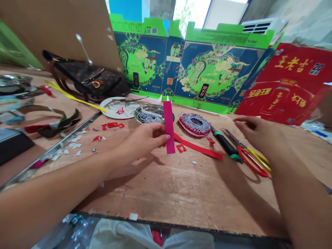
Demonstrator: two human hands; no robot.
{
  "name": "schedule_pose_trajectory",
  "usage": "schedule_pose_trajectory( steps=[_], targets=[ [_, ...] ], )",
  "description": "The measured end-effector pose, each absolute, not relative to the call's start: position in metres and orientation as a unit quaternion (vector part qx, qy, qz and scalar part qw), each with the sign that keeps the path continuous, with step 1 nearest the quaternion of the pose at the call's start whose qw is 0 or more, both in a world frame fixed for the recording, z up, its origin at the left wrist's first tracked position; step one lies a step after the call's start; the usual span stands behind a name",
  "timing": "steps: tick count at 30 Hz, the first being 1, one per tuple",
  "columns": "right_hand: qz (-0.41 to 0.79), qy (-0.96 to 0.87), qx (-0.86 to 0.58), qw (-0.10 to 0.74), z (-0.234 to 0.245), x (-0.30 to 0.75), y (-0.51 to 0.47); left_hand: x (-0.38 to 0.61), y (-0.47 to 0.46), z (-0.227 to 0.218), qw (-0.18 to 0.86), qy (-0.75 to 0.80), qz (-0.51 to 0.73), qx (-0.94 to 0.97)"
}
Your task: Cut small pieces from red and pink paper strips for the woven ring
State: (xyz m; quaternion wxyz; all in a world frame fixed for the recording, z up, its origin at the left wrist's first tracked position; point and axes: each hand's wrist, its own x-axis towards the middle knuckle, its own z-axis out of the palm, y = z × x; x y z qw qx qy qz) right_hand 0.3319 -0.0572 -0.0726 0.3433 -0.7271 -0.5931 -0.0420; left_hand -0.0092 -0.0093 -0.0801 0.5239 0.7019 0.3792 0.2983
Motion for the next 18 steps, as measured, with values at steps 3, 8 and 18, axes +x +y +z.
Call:
schedule_pose_trajectory(
  steps=[3, 8, 18],
  targets=[
    [0.084, -0.669, -0.633, 0.380, -0.074, 0.250, -0.063, -0.006, -0.018, -0.088, 0.577, 0.374, 0.259, 0.678],
    [0.271, -0.693, -0.581, 0.330, -0.103, 0.192, -0.071, -0.002, -0.028, -0.092, 0.599, 0.381, 0.238, 0.663],
    [0.293, -0.697, -0.557, 0.344, -0.108, 0.201, -0.068, -0.006, -0.020, -0.092, 0.539, 0.362, 0.279, 0.707]
  ],
)
